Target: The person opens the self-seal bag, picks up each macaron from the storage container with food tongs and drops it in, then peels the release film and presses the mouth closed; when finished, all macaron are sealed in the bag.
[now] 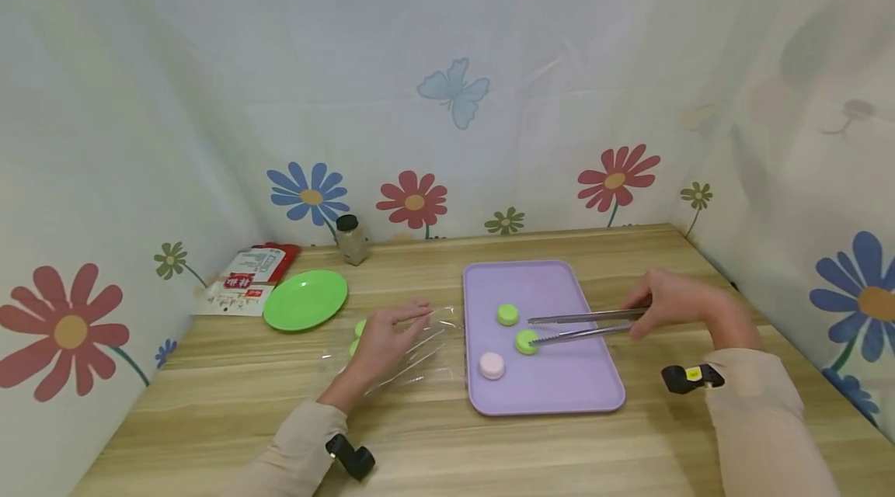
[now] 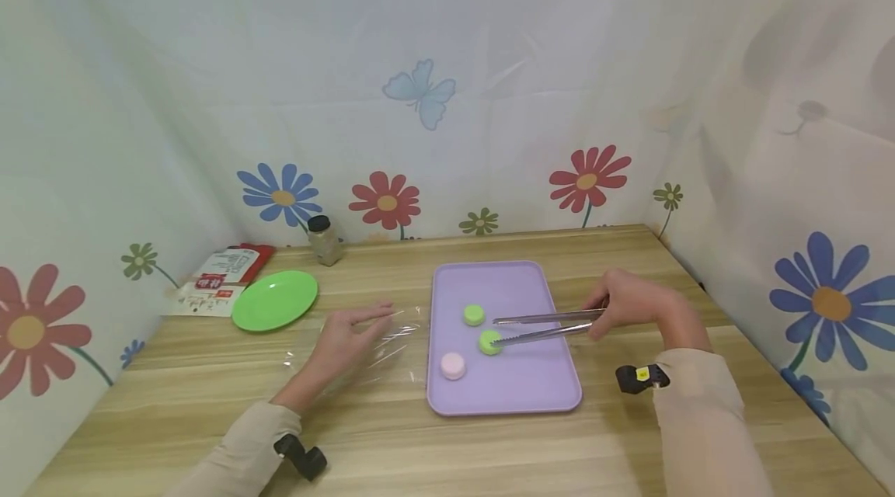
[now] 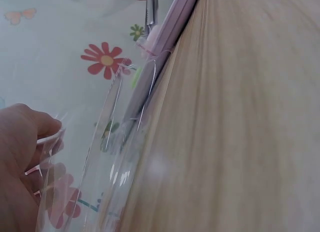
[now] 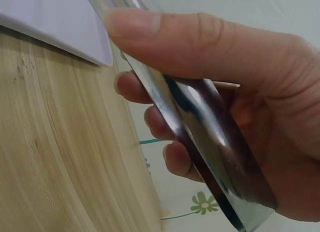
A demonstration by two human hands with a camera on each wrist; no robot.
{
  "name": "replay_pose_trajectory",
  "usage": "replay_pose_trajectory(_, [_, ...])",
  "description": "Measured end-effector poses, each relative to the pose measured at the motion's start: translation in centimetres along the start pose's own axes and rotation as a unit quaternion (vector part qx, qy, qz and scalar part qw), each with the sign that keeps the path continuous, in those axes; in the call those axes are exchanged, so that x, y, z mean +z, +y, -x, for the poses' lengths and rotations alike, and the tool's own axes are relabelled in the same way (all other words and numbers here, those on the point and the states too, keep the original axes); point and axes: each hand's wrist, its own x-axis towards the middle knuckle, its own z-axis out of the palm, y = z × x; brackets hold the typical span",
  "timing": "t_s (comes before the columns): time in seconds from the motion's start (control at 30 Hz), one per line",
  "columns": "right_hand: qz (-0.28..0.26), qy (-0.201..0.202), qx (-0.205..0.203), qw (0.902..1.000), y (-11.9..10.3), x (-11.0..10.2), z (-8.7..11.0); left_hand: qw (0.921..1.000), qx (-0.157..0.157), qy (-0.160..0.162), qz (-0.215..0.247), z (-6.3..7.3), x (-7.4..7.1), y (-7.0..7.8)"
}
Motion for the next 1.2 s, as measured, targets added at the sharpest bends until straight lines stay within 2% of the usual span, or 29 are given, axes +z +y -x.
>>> replay_pose_trajectory(0.33, [0.009,-0.007,0.019,0.9998,-0.2,0.4,-0.4,0.9997,-0.021,-0.016,0.003,0.0,0.0,0.2])
replay_pose_trajectory(0.7, [0.002,0.009,0.029,0.9995,-0.6,0.7,-0.7,0.9997,-0.016,-0.016,-0.007,0.1,0.1,0.3])
replay_pose_trajectory(0.8, [0.004,0.020,0.035,0.9992,-1.4,0.7,-0.8,0.9997,-0.020,-0.015,-0.008,0.2,0.1,0.3])
replay_pose_trajectory(0.93, [0.025,0.033,0.021,0.9989,-3.0,1.0,-1.6,0.9993,-0.029,-0.022,-0.009,0.2,0.0,0.3])
replay_pose_trajectory(1.03, [0.054,0.043,0.005,0.9976,-4.6,1.7,-2.7,0.9989,-0.036,-0.025,-0.013,0.1,-0.2,0.3])
replay_pose_trajectory(1.2, [0.083,0.047,0.001,0.9954,-7.3,3.8,-5.4,0.9991,-0.039,-0.015,-0.009,-0.2,-0.6,0.1])
